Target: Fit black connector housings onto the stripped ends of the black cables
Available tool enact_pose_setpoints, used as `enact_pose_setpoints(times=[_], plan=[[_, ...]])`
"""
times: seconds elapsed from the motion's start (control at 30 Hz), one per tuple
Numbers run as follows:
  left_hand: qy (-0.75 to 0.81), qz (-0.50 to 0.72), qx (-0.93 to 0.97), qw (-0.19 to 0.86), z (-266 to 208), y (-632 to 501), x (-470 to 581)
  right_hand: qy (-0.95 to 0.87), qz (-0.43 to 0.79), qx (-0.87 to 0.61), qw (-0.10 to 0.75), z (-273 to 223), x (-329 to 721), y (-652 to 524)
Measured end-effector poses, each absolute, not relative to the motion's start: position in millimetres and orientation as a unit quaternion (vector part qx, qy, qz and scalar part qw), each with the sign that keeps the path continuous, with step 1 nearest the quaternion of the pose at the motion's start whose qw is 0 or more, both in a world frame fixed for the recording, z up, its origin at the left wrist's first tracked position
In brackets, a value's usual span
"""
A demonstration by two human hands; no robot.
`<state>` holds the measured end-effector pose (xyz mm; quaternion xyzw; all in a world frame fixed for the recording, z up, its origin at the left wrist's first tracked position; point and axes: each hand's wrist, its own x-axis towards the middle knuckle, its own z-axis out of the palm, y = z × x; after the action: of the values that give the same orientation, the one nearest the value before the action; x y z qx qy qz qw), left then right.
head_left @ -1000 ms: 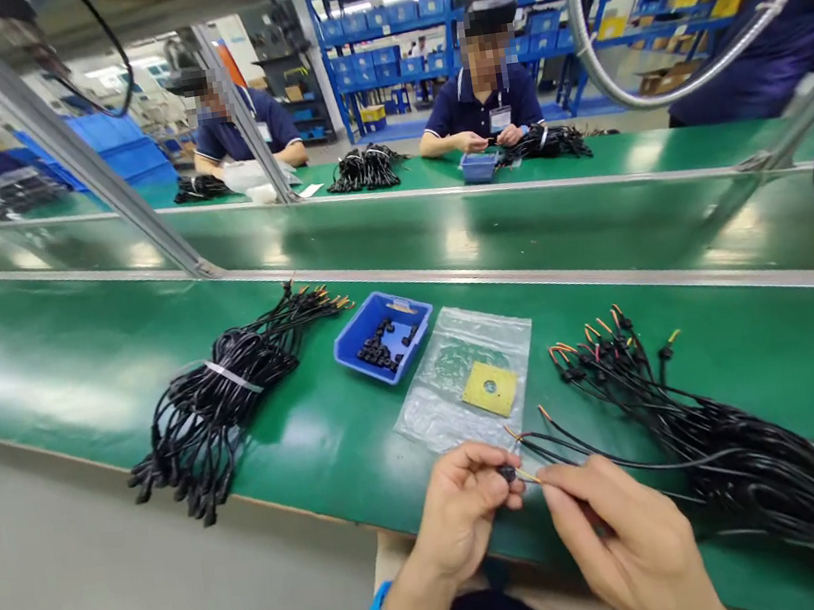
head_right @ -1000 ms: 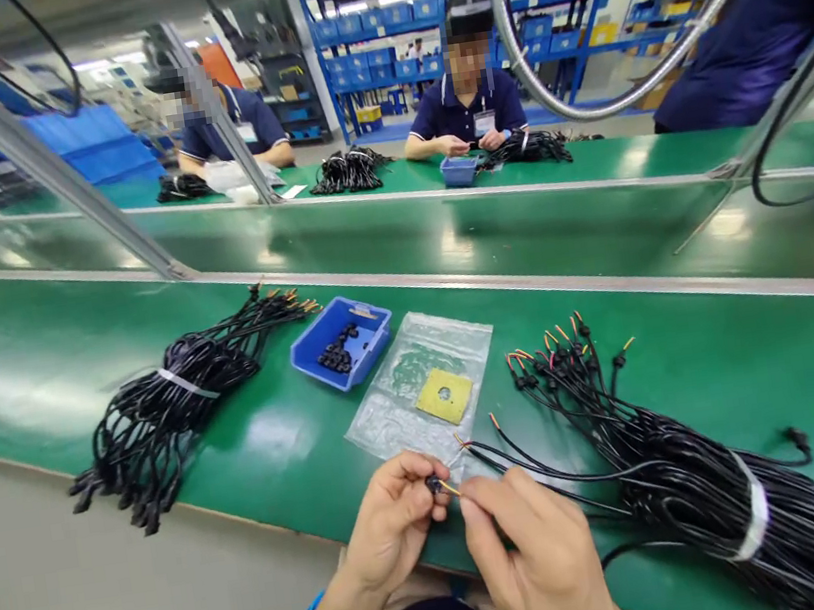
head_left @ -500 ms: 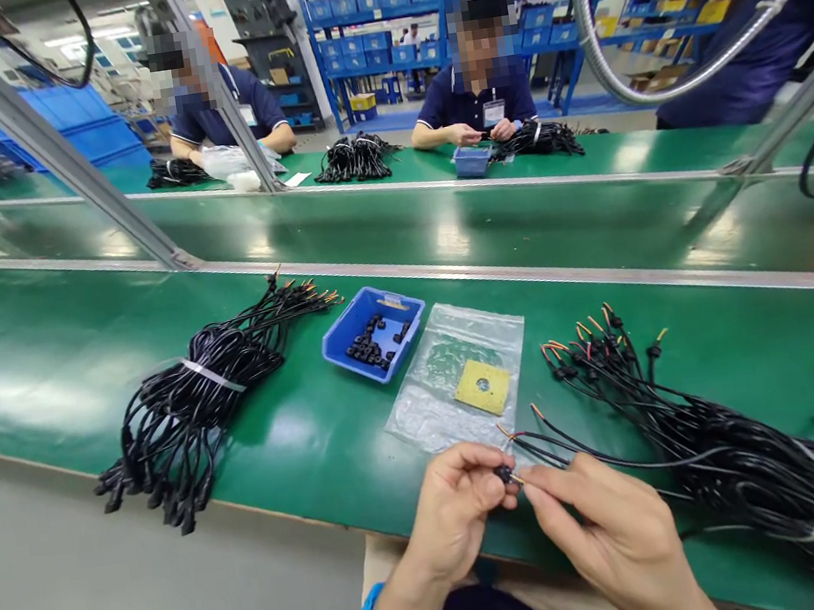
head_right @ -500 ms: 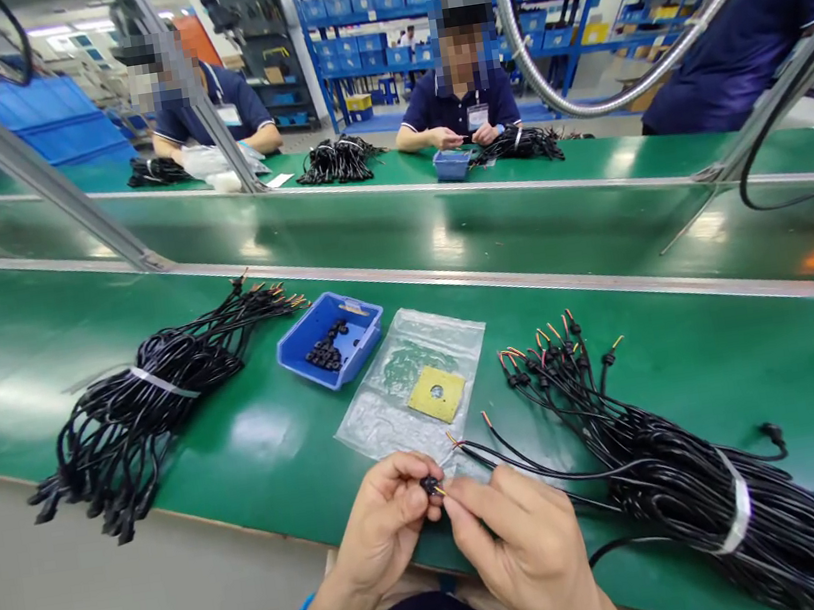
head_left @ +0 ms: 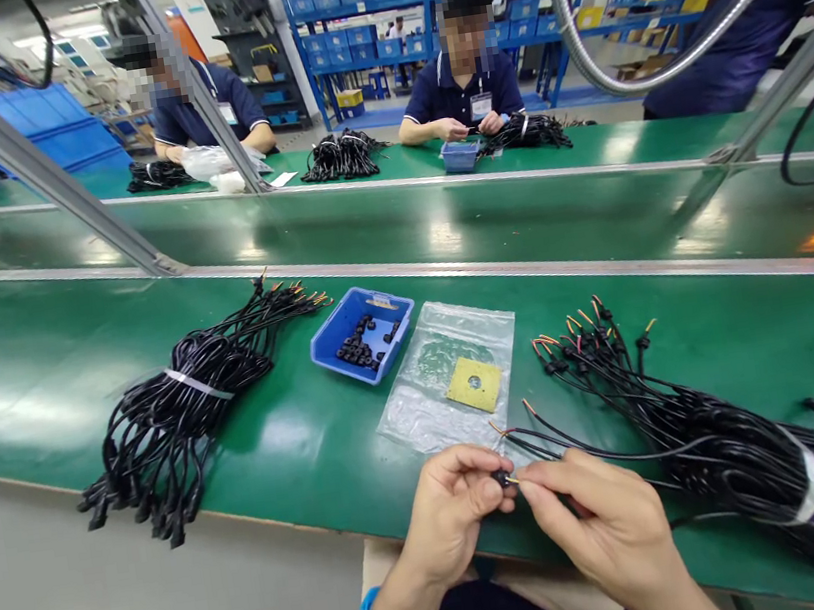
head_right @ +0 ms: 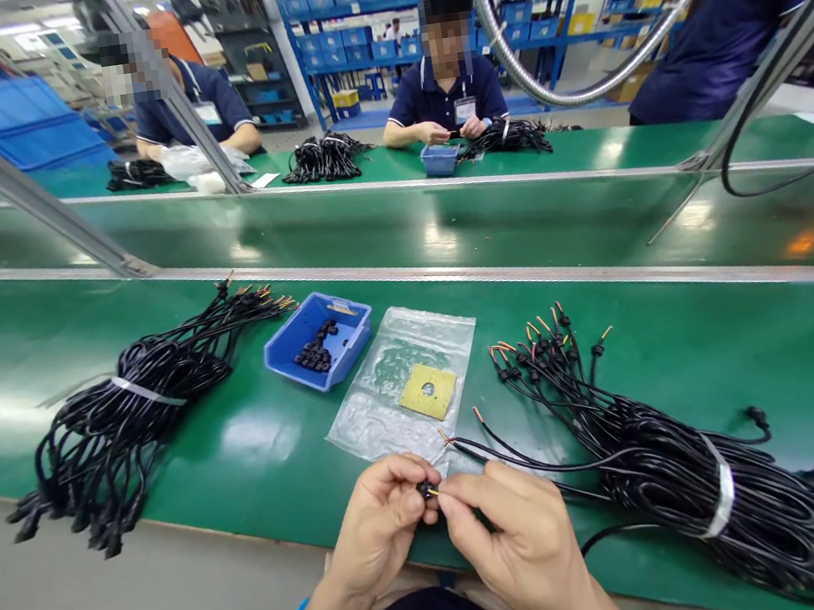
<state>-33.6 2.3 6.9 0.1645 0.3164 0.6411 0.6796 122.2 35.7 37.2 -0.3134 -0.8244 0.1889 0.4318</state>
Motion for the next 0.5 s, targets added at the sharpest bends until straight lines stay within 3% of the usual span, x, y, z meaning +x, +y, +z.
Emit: enact_pose_setpoints(times=[0.3,0.5], plan=[[0.328,0.644,0.183,0.666,5.9,1.5,-32.1,-0.825,0.172,-0.326,0.428,38.2,120.3,36.1],[0.368,0.653,0.306,0.587,-4.7,-3.4,-31.3,-0.850,0.123,-0.296,0.418,37.6,121.7,35.0]])
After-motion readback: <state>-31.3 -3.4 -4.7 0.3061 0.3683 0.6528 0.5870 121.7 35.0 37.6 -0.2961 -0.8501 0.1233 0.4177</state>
